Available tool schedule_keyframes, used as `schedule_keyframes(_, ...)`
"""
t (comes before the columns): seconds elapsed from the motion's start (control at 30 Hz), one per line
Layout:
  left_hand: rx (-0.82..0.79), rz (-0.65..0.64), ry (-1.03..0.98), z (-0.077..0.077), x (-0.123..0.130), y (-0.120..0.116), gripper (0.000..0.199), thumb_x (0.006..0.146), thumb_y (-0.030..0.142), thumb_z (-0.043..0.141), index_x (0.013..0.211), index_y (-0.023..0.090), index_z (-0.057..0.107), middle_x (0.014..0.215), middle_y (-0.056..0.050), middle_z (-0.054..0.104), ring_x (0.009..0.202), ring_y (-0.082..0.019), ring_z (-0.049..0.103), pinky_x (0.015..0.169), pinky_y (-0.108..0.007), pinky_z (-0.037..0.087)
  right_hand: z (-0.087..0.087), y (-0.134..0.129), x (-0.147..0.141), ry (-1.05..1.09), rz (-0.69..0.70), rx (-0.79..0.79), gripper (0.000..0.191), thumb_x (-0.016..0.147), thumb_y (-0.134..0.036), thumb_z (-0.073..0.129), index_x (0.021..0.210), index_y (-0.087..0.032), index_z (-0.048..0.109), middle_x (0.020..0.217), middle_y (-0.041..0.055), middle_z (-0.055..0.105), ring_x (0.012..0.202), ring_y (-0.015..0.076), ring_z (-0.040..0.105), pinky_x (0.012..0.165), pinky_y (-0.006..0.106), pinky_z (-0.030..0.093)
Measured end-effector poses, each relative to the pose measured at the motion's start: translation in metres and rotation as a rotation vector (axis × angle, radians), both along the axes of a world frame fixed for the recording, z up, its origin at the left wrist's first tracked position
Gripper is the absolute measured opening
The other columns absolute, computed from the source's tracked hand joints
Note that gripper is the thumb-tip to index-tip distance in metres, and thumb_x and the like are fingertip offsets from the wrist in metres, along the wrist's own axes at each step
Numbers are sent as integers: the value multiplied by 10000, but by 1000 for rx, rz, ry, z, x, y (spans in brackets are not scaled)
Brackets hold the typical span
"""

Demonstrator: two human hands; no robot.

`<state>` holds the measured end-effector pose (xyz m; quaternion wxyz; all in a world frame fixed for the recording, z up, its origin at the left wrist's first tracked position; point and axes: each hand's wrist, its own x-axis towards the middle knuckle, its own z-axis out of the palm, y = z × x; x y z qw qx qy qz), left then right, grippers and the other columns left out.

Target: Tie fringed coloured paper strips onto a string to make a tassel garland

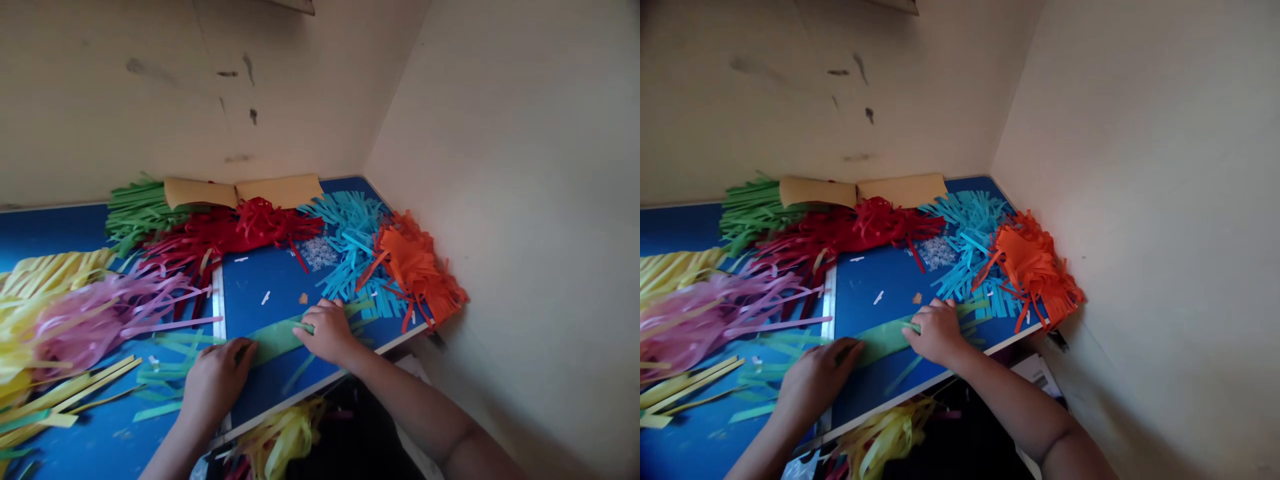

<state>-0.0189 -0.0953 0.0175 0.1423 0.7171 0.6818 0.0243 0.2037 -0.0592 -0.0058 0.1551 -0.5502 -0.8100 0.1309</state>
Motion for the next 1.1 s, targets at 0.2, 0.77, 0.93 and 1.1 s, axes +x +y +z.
schedule_keyframes(0.2,-101,58,104,8,6,6,371,961,400,371,962,220,695,787,-84,762,724,-240,699,612,-278,400,-5,2,-1,-33,-13,-8,233,785,-399,759,668,-221,666,745,-7,692,832,189,561,734,328,293)
schedule_keyframes(0.77,225,-113,189,-6,9,4,274,967,279,404,1043,224,661,1069,-104,711,1016,-274,628,904,-414,382,11,12,25,-7,-177,25,100,776,-289,732,782,-226,654,806,25,685,850,231,567,795,354,337)
schedule_keyframes(0.93,266,-505,200,5,7,11,260,904,124,462,891,252,688,917,-54,690,927,-255,593,921,-452,370,53,-4,31,129,-64,189,395,752,-122,592,1138,-206,610,1194,101,632,1123,286,533,966,419,376)
schedule_keyframes(1.1,343,-583,153,17,12,-1,198,825,159,522,924,185,691,858,-74,693,940,-275,614,1079,-538,291,25,-19,-2,121,453,3,421,678,-119,575,1094,-162,620,1125,105,646,1054,261,555,935,367,423)
